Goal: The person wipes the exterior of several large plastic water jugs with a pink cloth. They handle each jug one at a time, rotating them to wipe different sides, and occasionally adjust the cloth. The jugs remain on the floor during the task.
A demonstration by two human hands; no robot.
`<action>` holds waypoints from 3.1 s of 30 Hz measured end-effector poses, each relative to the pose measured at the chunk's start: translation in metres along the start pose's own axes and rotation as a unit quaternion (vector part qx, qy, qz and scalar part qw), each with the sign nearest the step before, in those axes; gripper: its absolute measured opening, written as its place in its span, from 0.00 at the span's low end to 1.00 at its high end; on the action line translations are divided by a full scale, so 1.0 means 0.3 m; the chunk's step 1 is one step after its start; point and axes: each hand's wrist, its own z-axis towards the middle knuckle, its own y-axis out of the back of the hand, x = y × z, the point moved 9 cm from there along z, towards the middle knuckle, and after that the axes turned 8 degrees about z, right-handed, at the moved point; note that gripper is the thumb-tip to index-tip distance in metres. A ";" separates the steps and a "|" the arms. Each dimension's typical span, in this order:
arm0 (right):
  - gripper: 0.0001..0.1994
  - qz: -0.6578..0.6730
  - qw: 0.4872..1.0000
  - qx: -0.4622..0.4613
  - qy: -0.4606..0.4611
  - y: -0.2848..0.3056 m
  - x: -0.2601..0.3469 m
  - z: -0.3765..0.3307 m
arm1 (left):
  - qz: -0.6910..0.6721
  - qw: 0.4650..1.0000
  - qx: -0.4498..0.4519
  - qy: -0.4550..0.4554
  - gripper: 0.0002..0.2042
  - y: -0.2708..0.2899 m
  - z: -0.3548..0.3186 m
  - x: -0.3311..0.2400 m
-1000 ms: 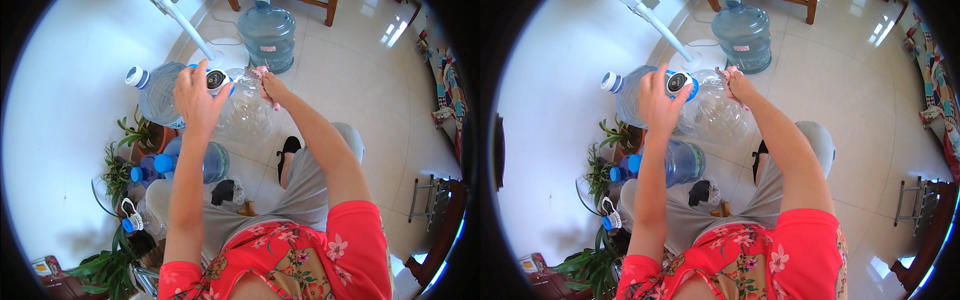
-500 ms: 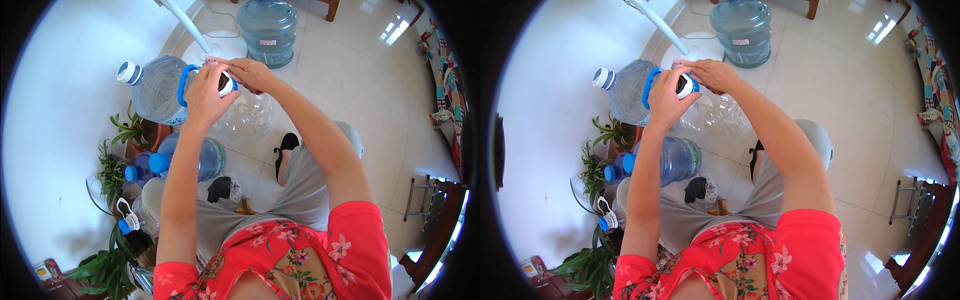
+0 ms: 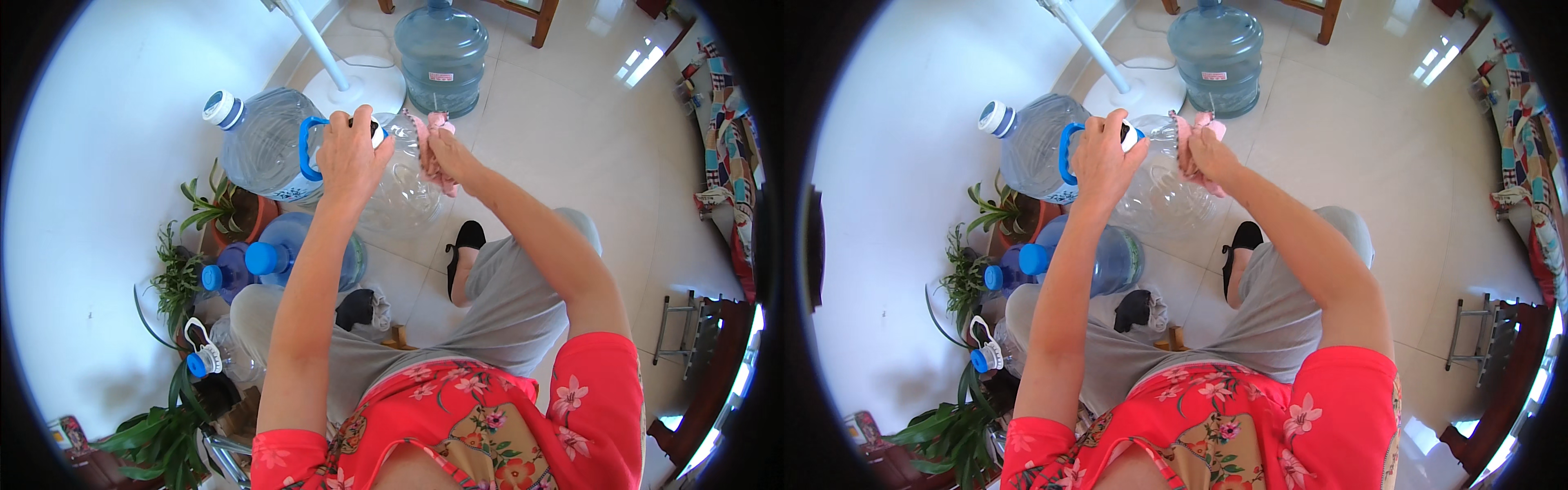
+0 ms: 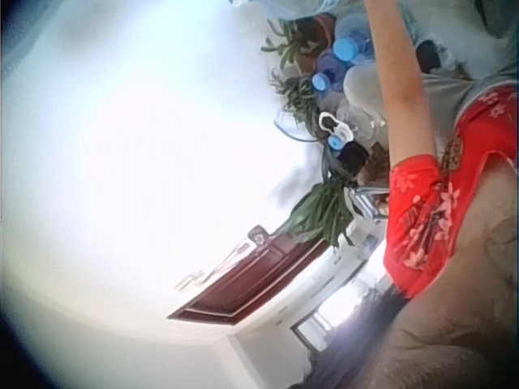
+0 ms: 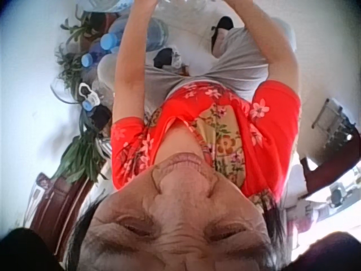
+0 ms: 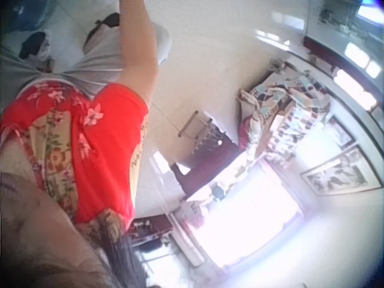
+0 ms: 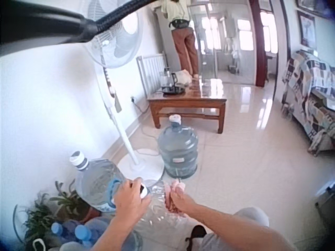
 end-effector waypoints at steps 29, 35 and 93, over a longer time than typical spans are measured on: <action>0.14 -0.044 0.997 -0.057 -0.032 0.064 -0.190 0.061 | 0.006 0.988 0.133 0.073 0.25 -0.057 0.087 -0.042; 0.15 -0.208 0.963 -0.070 0.159 -0.089 0.163 -0.207 | 0.027 0.989 0.114 0.085 0.23 -0.089 0.098 0.012; 0.21 0.362 0.902 -0.167 -0.167 0.060 -0.545 0.294 | 0.033 0.962 0.264 0.064 0.31 -0.123 0.200 0.022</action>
